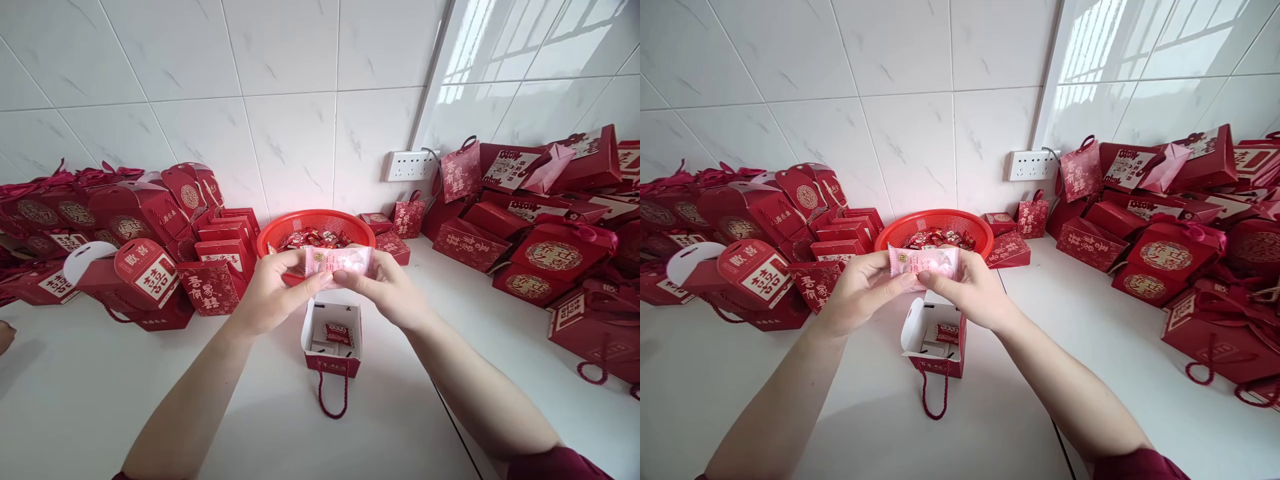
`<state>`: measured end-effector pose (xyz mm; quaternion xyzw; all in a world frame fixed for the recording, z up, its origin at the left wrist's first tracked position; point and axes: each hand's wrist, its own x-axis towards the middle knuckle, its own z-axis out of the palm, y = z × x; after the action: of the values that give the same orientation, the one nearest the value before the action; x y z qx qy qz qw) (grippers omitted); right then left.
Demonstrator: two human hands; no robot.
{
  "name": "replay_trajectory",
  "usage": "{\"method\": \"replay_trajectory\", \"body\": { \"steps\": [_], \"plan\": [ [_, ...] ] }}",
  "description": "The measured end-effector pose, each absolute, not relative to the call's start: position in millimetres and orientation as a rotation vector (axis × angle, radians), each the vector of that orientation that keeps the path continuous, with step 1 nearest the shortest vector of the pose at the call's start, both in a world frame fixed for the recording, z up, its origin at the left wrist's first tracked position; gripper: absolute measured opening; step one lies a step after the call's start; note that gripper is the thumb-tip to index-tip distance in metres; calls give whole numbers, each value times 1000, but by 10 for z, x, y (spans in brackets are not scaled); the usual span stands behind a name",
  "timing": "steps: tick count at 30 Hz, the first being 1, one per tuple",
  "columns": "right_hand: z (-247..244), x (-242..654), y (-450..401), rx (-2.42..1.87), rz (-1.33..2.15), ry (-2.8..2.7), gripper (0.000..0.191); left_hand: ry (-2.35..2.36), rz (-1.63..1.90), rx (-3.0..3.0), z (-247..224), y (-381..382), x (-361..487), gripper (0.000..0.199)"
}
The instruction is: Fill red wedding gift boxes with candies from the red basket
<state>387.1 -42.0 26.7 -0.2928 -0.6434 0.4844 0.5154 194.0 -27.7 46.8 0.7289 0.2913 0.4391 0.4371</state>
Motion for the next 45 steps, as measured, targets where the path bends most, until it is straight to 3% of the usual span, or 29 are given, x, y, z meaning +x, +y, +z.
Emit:
{"method": "replay_trajectory", "body": {
  "steps": [13, 19, 25, 45],
  "plan": [
    [277, 3859, -438, -666, 1192, -1592, 26, 812, 1269, 1830, 494, -265, 1898, 34],
    [254, 3894, -399, -701, 1117, -1566, 18, 810, 1147, 1901, 552, -273, 1862, 16],
    [243, 3866, -387, -632, 1189, -1598, 22, 888, 1185, 1856, 543, -249, 1817, 22],
    [202, 3852, -331, -623, 1210, -1538, 29, 694, 1073, 1759, 472, -181, 1884, 17]
  ]
}}
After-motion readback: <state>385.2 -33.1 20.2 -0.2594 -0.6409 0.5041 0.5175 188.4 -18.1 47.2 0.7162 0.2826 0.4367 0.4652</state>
